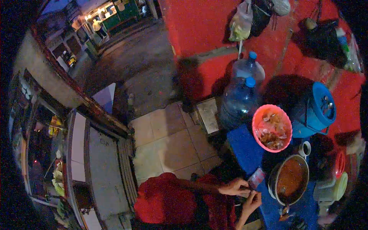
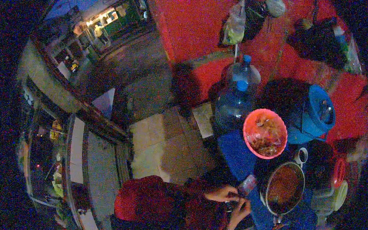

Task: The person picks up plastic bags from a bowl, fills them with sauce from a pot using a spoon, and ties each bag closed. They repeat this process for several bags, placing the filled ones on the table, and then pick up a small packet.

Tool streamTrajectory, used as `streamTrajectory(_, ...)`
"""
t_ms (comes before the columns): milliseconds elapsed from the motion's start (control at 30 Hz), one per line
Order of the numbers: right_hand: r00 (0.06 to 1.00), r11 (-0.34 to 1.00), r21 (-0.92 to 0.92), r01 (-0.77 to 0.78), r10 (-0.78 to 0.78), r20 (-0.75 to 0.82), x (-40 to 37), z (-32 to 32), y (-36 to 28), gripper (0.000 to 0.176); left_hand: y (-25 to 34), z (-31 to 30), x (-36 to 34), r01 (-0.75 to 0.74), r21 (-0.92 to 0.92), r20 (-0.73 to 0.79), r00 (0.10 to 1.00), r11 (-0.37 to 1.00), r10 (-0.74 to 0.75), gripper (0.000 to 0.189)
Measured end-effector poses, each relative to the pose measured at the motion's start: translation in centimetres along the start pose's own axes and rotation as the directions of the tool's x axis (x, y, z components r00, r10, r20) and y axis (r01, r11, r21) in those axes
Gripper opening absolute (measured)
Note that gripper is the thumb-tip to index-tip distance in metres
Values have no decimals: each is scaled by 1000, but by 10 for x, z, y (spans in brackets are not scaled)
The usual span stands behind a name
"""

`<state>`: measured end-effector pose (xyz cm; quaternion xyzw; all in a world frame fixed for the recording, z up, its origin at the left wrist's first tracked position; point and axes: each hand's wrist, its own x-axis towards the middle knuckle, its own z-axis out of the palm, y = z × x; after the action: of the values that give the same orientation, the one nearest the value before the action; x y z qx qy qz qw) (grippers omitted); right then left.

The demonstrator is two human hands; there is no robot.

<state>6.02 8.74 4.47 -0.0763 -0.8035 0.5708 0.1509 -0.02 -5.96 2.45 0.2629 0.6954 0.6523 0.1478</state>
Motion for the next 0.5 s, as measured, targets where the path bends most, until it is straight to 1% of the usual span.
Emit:
streamTrajectory(67,999,989,-139,50,-50,4,0,0,1,29,8,-4,-1,129,176,9,991,976,-132,26)
streamTrajectory(100,999,989,-138,50,-50,5,0,1,2,29,8,-4,-1,129,177,8,991,976,-132,26)
streamTrajectory(167,999,996,-87,38,-36,21,-1,3,3,29,6,-1,-2,78,201,-70,995,976,-65,23)
streamTrajectory(200,999,996,-86,37,-35,27,0,5,-1,29,5,0,-2,83,201,-75,995,976,-69,23)
streamTrajectory(267,997,997,-24,73,-73,-7,3,10,-10,29,-2,4,-1,-27,113,-150,988,993,44,19)
streamTrajectory(300,998,997,-24,69,-69,6,5,6,-6,29,-6,7,-2,-19,111,-161,986,994,37,19)
streamTrajectory(367,1000,994,-109,19,-18,7,11,-2,5,31,-15,10,-3,-109,-54,-197,976,993,97,15)
streamTrajectory(400,999,995,-102,19,-16,32,11,1,7,31,-15,7,-5,-98,-49,-218,972,994,85,15)
streamTrajectory(467,999,1000,-7,11,-11,47,10,6,9,32,-15,3,-9,-49,91,-79,995,995,56,12)
streamTrajectory(500,997,999,15,-28,27,70,9,9,10,33,-40,11,-12,26,191,-70,997,981,-13,13)
